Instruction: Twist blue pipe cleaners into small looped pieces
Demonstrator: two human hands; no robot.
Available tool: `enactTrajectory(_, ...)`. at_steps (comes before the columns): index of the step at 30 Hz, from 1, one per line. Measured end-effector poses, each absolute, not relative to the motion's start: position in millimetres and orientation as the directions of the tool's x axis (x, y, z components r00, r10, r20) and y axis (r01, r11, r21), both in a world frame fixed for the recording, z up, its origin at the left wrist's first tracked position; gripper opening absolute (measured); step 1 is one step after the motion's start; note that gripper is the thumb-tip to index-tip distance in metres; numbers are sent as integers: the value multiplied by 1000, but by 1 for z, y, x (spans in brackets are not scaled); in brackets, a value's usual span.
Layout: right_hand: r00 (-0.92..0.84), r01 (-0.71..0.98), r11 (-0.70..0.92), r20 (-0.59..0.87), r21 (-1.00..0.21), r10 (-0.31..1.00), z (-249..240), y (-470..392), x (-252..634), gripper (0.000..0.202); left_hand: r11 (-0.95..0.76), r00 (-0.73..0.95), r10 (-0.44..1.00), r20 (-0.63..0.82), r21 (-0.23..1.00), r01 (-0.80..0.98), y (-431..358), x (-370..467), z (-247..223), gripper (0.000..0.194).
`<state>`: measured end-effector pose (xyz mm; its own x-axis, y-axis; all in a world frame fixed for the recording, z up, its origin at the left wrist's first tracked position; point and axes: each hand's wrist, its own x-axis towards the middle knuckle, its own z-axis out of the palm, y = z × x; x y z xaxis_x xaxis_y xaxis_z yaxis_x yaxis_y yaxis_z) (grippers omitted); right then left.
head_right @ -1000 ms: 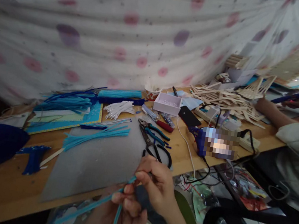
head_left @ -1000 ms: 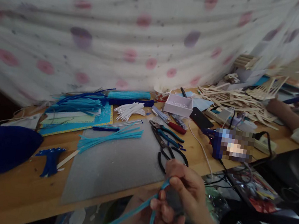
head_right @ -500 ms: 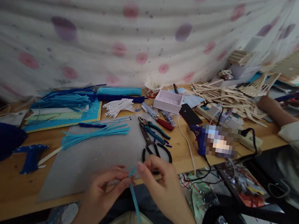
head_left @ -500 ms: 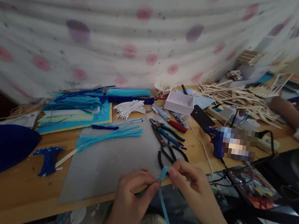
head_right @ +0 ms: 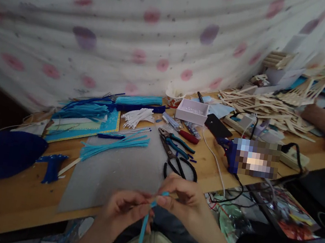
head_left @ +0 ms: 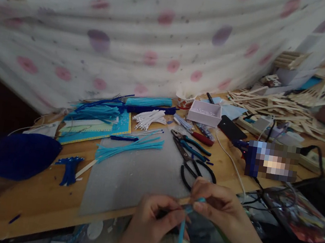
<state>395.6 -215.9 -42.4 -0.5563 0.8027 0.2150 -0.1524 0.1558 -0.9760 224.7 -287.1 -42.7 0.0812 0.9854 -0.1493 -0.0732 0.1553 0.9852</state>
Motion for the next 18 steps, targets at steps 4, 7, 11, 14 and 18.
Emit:
enactTrajectory(4, -562, -329, 203, 363, -922, 743, -46, -212, 391, 12, 508, 410, 859, -308, 615, -603, -291, 238, -60, 39)
enactTrajectory(7, -554, -375, 212, 401, -903, 730, -46, -211, 387, 15, 569, 478, 816, -324, 595, -568, -295, 245, -67, 39)
enactTrajectory(11, -482, -161, 237, 286, -958, 828, -45, -212, 384, 23, 322, 155, 946, -284, 874, -363, -293, 237, -62, 32)
enactTrajectory(14, -383, 139, 227, 159, -964, 910, -48, -212, 379, 25, -98, -163, 974, 158, 941, 323, -291, 225, -57, 19)
enactTrajectory(18, -340, 197, 62, -9, -979, 940, -56, -211, 373, 33, -332, -9, 841, 542, 528, 781, -291, 214, -57, 19)
